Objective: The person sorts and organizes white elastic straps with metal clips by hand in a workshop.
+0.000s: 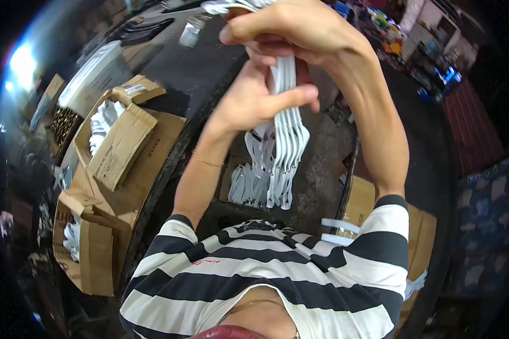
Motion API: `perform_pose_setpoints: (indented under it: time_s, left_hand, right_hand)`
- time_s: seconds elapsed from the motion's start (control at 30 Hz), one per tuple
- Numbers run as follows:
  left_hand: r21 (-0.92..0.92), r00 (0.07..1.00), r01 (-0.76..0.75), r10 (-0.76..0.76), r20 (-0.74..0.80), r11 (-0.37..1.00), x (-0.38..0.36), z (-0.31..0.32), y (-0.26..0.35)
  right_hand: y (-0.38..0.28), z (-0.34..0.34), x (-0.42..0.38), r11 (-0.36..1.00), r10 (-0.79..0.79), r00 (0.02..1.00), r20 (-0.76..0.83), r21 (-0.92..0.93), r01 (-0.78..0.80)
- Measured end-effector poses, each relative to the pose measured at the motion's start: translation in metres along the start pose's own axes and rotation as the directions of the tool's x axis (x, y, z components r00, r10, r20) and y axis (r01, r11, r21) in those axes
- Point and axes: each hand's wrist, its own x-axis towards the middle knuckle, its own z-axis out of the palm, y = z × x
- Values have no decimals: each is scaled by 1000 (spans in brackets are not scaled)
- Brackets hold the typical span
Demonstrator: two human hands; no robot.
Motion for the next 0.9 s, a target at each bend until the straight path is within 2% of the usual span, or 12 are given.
perform_pose_setpoints:
  time_s: [0.03,0.1,0.17,0.23,0.3,0.37,0.5,0.57,0.6,0.7,0.77,0.9]
  left_hand:
    - [-47,992,86,-90,-84,995,-2,6,2]
    - [-43,985,82,-88,-149,996,-8,9,-3]
    - [-26,973,98,-101,-206,995,-12,10,-3]
    - [211,948,159,-90,-305,964,-14,10,-6]
    - [282,915,201,-77,-396,938,-10,14,-6]
    - [466,847,163,119,-518,870,-10,17,-12]
    - [589,776,229,220,-591,775,-11,13,-35]
    - [646,751,299,245,-613,702,-12,12,-42]
    - [684,721,258,336,-606,682,-11,12,-43]
    - [736,713,288,376,-592,612,-12,11,-31]
    - [759,711,306,392,-584,575,-13,11,-26]
    - [794,666,278,487,-565,540,-15,7,-26]
  right_hand:
    - [-1,-1,0,989,2,1000,0,-147,-2]
    - [6,7,6,986,-165,985,58,21,164]
    - [15,-1,7,960,-168,974,153,250,127]
    - [30,-6,6,969,-231,969,83,115,221]
    - [43,-14,11,953,-288,946,150,138,269]
    - [53,-20,13,920,-351,931,99,222,323]
    - [52,-26,9,952,-306,926,222,74,297]
    - [47,-20,4,969,-249,949,195,48,244]
    - [46,-18,1,966,-250,956,154,-25,257]
    - [58,2,-1,975,-189,966,-178,80,206]
    - [67,19,5,925,-299,906,-299,142,352]
    - [60,32,17,899,-265,918,-295,269,346]
